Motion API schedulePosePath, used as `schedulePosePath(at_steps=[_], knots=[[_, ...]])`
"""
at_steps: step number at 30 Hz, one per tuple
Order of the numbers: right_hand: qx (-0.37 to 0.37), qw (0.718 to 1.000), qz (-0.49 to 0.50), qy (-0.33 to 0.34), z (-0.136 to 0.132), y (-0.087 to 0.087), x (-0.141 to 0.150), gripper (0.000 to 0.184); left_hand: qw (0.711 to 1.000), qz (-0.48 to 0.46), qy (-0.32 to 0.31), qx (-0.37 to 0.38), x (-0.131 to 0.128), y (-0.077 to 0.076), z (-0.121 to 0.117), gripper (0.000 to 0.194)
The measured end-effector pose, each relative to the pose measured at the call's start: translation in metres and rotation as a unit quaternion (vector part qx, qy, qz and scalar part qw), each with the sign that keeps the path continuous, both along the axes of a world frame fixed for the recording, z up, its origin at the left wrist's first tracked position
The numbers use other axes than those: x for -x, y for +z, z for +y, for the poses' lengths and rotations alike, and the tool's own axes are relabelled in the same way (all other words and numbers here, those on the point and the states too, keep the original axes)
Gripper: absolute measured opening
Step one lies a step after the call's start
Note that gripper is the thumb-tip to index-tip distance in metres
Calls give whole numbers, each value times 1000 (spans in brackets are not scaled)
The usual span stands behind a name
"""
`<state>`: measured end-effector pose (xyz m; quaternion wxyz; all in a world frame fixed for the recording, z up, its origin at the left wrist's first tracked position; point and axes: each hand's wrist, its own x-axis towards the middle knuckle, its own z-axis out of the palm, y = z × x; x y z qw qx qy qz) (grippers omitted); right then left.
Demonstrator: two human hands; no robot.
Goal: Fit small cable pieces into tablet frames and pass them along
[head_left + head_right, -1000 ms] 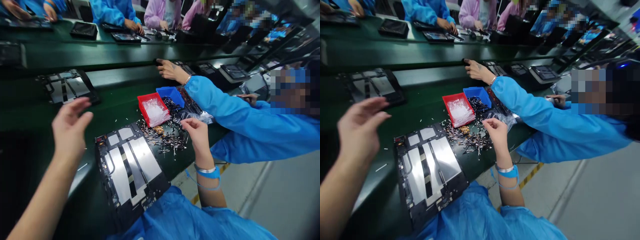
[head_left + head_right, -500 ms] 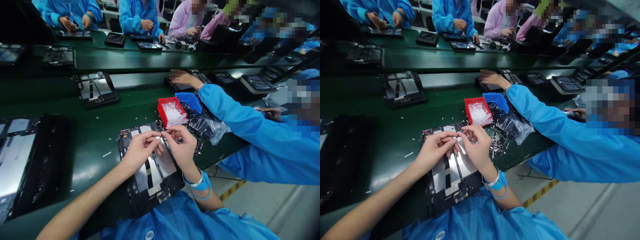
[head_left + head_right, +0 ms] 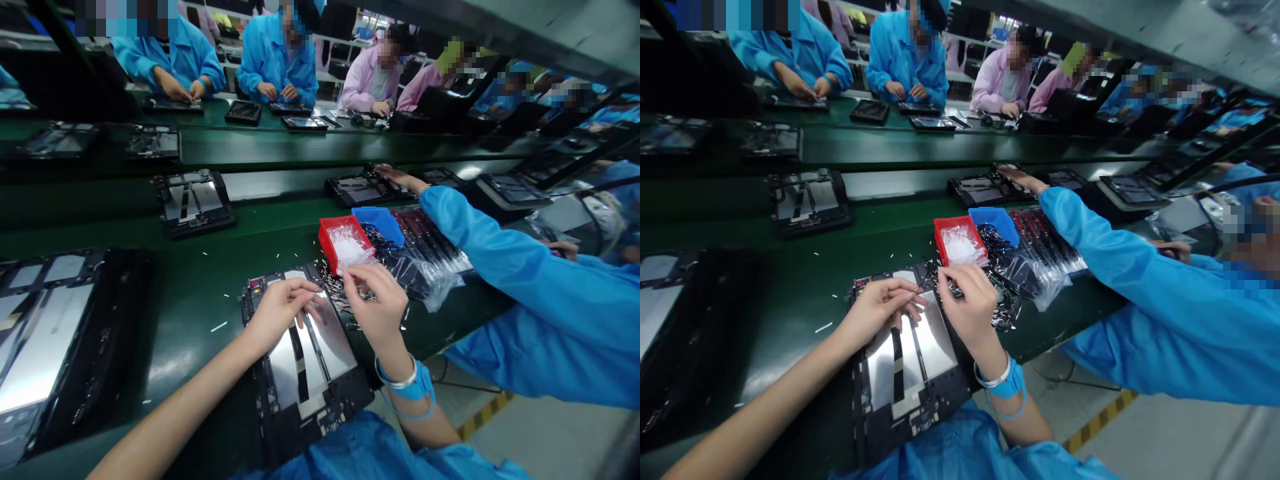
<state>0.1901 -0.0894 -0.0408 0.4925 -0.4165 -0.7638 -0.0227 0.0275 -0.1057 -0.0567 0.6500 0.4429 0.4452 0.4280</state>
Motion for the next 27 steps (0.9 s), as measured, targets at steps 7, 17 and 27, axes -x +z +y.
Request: schedulePosePath(at_steps=[7, 17, 27], knots=[[-32, 993, -82, 82, -4, -17, 14, 17, 1000, -3, 14, 10, 1, -2, 1, 34], [-14, 992, -90, 83, -3, -20, 13, 12, 999, 18, 31, 0, -3, 1, 1, 31], [-16, 992, -95, 80, 1, -24, 18, 14, 996, 69, 54, -3, 1, -6, 2, 21]])
